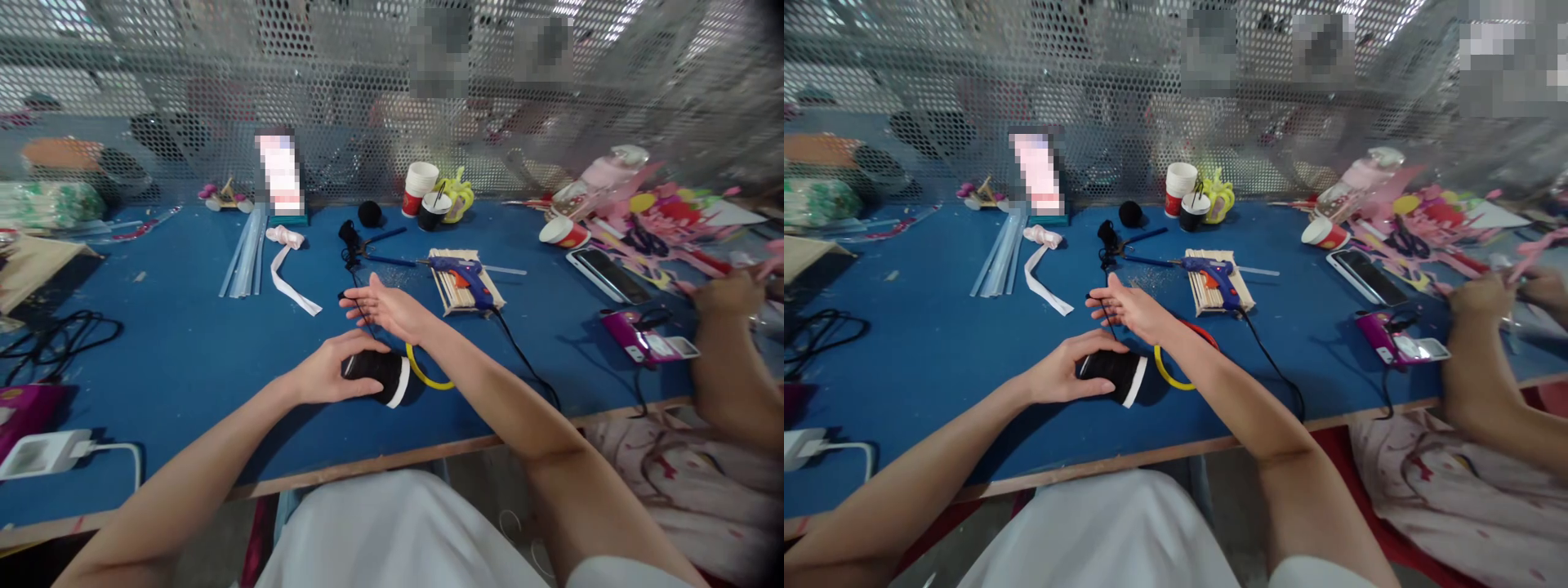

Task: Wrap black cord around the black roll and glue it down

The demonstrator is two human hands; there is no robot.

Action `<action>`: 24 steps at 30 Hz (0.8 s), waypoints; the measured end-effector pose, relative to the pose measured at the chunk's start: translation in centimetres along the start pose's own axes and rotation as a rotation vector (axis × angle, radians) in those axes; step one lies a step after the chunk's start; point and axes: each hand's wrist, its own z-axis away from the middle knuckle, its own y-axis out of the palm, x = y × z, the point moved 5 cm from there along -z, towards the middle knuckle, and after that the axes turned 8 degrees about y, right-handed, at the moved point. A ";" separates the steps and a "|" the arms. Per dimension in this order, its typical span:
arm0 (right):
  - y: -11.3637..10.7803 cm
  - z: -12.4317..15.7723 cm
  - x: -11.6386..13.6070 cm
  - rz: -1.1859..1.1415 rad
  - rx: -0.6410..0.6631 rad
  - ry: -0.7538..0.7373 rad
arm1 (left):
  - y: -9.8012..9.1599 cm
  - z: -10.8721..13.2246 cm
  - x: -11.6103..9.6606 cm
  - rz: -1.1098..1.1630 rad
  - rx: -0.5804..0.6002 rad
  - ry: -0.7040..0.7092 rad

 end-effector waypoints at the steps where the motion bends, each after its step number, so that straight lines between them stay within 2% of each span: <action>1: -0.1 -0.7 0.2 -0.007 -0.010 -0.003 | 0.1 0.0 -0.1 0.012 0.004 0.006; 5: -0.9 -4.1 2.1 0.062 -0.094 -0.033 | 0.3 -0.1 -0.8 0.063 0.029 0.028; 8: -1.4 -6.7 4.6 0.232 -0.150 -0.025 | 0.6 -0.1 -1.2 0.106 0.067 0.037; 11: -1.7 -8.7 8.0 0.542 -0.288 -0.073 | 0.8 -0.1 -1.5 0.157 0.104 0.041; 13: -1.2 -9.4 10.0 0.873 -0.362 -0.126 | 0.8 0.0 -1.7 0.186 0.125 0.040; 15: -0.5 -9.7 10.9 1.191 -0.355 -0.044 | 0.7 0.1 -1.6 0.202 0.131 0.031; 17: 0.0 -9.2 11.0 1.379 -0.332 0.068 | 0.3 0.1 -1.4 0.205 0.112 0.023; 18: 0.2 -8.5 11.1 1.414 -0.334 0.078 | 0.1 0.2 -1.3 0.202 0.095 0.016; 19: 0.4 -7.6 11.3 1.423 -0.351 0.044 | -0.2 0.2 -1.1 0.195 0.072 0.009; 21: 0.6 -4.9 12.0 1.332 -0.387 -0.138 | -0.9 0.3 -0.6 0.162 0.030 -0.027; 24: -1.1 0.2 12.5 1.137 -0.463 -0.299 | -2.1 0.4 0.0 0.072 -0.044 -0.054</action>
